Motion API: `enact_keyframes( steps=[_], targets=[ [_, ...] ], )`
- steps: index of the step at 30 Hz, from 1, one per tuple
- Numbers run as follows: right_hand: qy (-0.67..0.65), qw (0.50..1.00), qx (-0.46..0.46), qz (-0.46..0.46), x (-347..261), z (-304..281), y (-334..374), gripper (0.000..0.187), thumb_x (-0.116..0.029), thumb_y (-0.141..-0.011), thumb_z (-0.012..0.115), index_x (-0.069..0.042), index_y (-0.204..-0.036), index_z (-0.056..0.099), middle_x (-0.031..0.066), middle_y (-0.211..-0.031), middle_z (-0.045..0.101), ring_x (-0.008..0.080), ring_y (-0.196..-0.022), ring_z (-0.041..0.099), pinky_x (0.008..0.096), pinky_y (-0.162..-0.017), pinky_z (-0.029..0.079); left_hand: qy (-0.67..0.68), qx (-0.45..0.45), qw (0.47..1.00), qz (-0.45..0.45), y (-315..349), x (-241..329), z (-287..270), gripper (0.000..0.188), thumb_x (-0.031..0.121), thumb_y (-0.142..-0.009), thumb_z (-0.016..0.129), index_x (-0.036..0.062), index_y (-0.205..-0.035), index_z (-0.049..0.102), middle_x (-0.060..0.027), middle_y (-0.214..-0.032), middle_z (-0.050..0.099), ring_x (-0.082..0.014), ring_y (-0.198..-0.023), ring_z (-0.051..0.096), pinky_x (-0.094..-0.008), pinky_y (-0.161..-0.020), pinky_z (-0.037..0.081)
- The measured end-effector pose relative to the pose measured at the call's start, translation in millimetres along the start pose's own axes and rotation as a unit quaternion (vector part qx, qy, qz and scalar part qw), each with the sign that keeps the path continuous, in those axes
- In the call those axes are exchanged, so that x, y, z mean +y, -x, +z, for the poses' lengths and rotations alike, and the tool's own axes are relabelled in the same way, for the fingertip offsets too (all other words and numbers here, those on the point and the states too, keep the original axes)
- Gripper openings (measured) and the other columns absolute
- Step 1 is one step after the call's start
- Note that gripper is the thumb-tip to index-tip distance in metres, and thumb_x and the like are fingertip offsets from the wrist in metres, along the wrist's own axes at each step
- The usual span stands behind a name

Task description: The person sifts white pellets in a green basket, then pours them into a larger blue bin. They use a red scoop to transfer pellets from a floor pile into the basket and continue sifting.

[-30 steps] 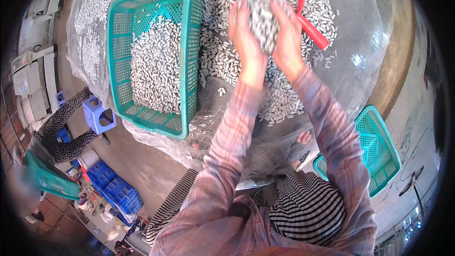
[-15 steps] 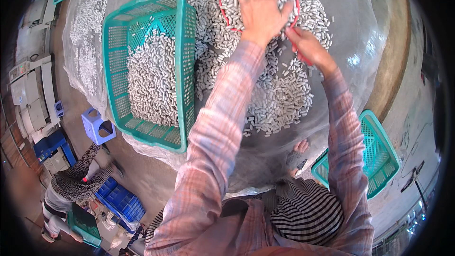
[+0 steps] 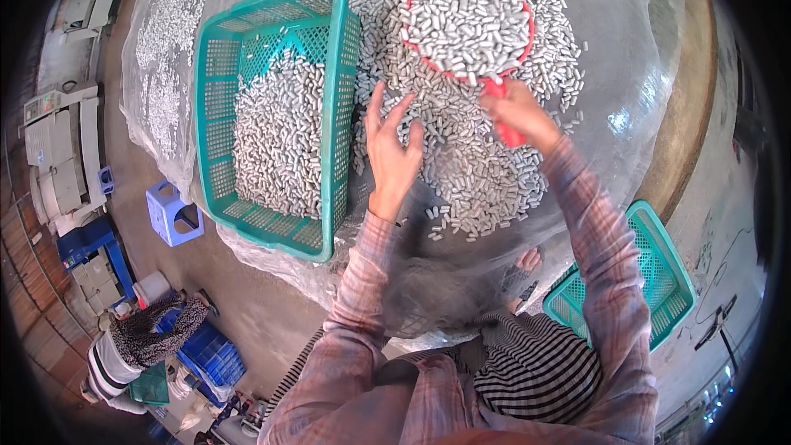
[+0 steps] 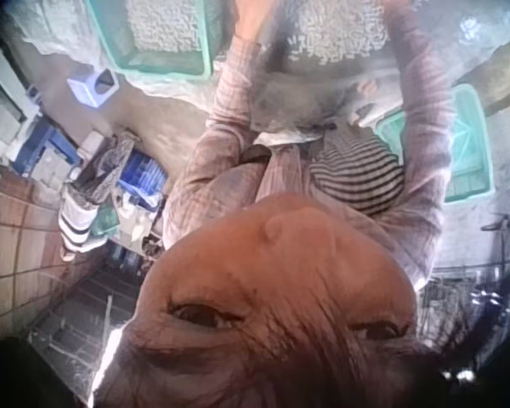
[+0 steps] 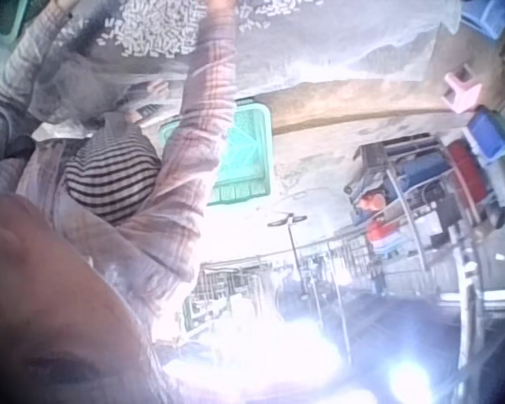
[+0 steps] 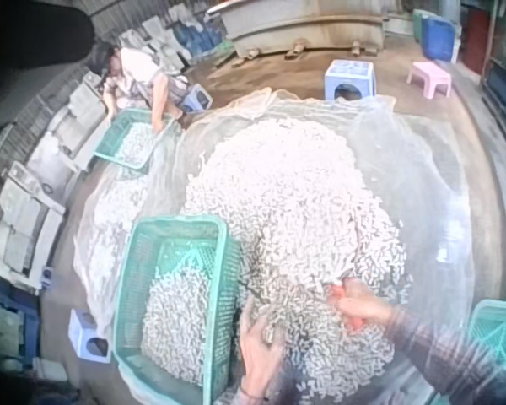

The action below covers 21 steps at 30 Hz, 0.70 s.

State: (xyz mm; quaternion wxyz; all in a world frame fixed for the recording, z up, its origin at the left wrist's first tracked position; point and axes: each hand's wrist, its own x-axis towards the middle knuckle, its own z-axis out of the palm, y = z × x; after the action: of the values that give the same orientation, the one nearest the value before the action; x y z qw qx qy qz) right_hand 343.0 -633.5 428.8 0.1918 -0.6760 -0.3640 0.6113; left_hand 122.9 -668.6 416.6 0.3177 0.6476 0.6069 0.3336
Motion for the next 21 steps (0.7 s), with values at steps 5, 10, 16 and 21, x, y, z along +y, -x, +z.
enact_keyframes(
  steps=[5, 10, 16, 21],
  targets=[
    [0.056, 0.998, 0.010, -0.004, -8, -7, -3, 0.022, -0.022, -0.083, 0.067, -0.003, -0.085, 0.055, 0.0007, -0.062, 0.052, 0.0100, -0.046, 0.050, 0.0268, -0.042, 0.042, 0.067, -0.027, 0.995, -0.074, 11, -4, 5, 0.037, 0.011, -0.080, 0.064, 0.0096, -0.117, 0.065, -0.0174, -0.139, 0.043, -0.0273, -0.115, 0.054, -0.0348, -0.092, 0.046],
    [0.058, 0.998, -0.006, -0.002, -10, -23, -27, 0.022, -0.020, -0.077, 0.069, -0.001, -0.074, 0.058, 0.0057, -0.058, 0.055, 0.0149, -0.045, 0.054, 0.0303, -0.045, 0.046, 0.330, -0.102, 0.906, -0.246, -12, -14, 25, 0.060, 0.016, -0.085, 0.063, 0.0109, -0.140, 0.041, -0.0156, -0.142, 0.038, -0.0258, -0.119, 0.050, -0.0353, -0.088, 0.049],
    [0.033, 0.998, 0.048, -0.038, 8, -15, -2, 0.016, -0.013, -0.073, 0.065, 0.002, -0.079, 0.060, 0.0063, -0.057, 0.058, 0.0166, -0.047, 0.056, 0.0313, -0.047, 0.047, 0.559, -0.113, 0.757, -0.319, -53, 10, 53, 0.067, 0.035, -0.090, 0.054, 0.0148, -0.146, 0.024, -0.0083, -0.142, 0.035, -0.0314, -0.119, 0.046, -0.0490, -0.089, 0.047],
    [0.002, 0.995, 0.080, -0.056, 24, -29, 36, 0.016, -0.012, -0.076, 0.065, 0.002, -0.081, 0.059, 0.0043, -0.057, 0.056, 0.0141, -0.045, 0.055, 0.0306, -0.044, 0.046, 0.613, -0.154, 0.720, -0.287, -36, 34, 60, 0.058, 0.037, -0.092, 0.048, 0.0137, -0.143, 0.032, -0.0054, -0.138, 0.041, -0.0342, -0.121, 0.045, -0.0489, -0.095, 0.043]
  ],
)
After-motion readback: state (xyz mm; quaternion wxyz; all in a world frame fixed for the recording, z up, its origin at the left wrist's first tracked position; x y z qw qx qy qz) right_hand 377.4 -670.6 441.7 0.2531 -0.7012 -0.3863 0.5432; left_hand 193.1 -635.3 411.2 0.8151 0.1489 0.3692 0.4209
